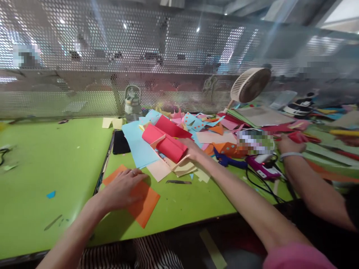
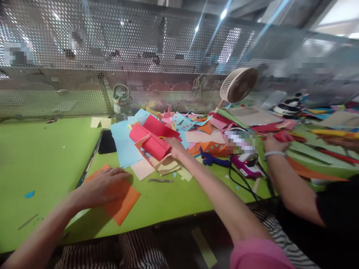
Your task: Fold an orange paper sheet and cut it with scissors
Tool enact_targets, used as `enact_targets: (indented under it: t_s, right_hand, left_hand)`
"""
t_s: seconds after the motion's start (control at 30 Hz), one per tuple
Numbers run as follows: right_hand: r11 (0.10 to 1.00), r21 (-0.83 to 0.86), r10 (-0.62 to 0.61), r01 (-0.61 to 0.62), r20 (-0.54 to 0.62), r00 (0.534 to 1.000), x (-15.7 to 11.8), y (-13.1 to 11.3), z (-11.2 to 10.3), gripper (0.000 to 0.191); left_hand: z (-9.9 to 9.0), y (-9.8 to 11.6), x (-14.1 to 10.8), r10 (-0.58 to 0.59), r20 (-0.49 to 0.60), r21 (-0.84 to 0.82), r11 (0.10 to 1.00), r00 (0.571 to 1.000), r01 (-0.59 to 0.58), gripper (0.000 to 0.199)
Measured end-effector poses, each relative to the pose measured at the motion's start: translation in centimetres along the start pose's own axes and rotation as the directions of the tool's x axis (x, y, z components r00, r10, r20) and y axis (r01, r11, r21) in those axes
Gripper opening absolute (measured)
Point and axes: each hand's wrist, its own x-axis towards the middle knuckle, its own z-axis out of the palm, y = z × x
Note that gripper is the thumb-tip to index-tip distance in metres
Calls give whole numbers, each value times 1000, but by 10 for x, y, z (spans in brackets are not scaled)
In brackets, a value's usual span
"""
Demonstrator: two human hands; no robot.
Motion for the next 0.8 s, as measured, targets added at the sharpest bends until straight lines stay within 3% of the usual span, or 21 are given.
enact_targets:
  t_s: [0.1, 0.23, 0.33, 0.43, 0.5, 0.63, 0.7, 0.8]
  right_hand:
    - [997, -43, 70, -69, 41, 997, -7, 7, -11, 32]
    - [994, -37, 111, -107, 148, 983, -48, -1, -24, 10]
    - [997, 67, 20, -41, 290, 957, -84, -25, -15, 4]
    - [994, 103, 7, -39, 297, 955, -106, -43, -3, 6]
    - [993, 107, 6, -40, 300, 954, -113, -39, -6, 8]
    - [992, 82, 68, -97, 299, 952, -116, 4, -47, 21]
    - [984, 32, 166, -177, 213, 963, -103, 27, -66, 26]
    - [957, -55, 290, -286, 79, 954, -64, 37, -65, 34]
  left_hand:
    - [-3, 1, -1, -22, -10, 42, 999, 1000, 23, 57]
    - [-4, 2, -2, -30, -11, 31, 999, 999, 30, 52]
    - [-2, -1, 0, -21, -8, -5, 1000, 1000, 21, 50]
    - [0, -3, 1, -20, -5, -16, 1000, 1000, 20, 42]
    - [-1, -3, 1, -15, -6, -44, 999, 1000, 15, 36]
    - [-5, 0, 0, -5, -12, -122, 993, 1000, 3, 34]
    - [-7, 1, 0, -9, -17, -127, 992, 1000, 7, 35]
    - [-8, 1, 1, -17, -19, -121, 993, 1000, 15, 38]
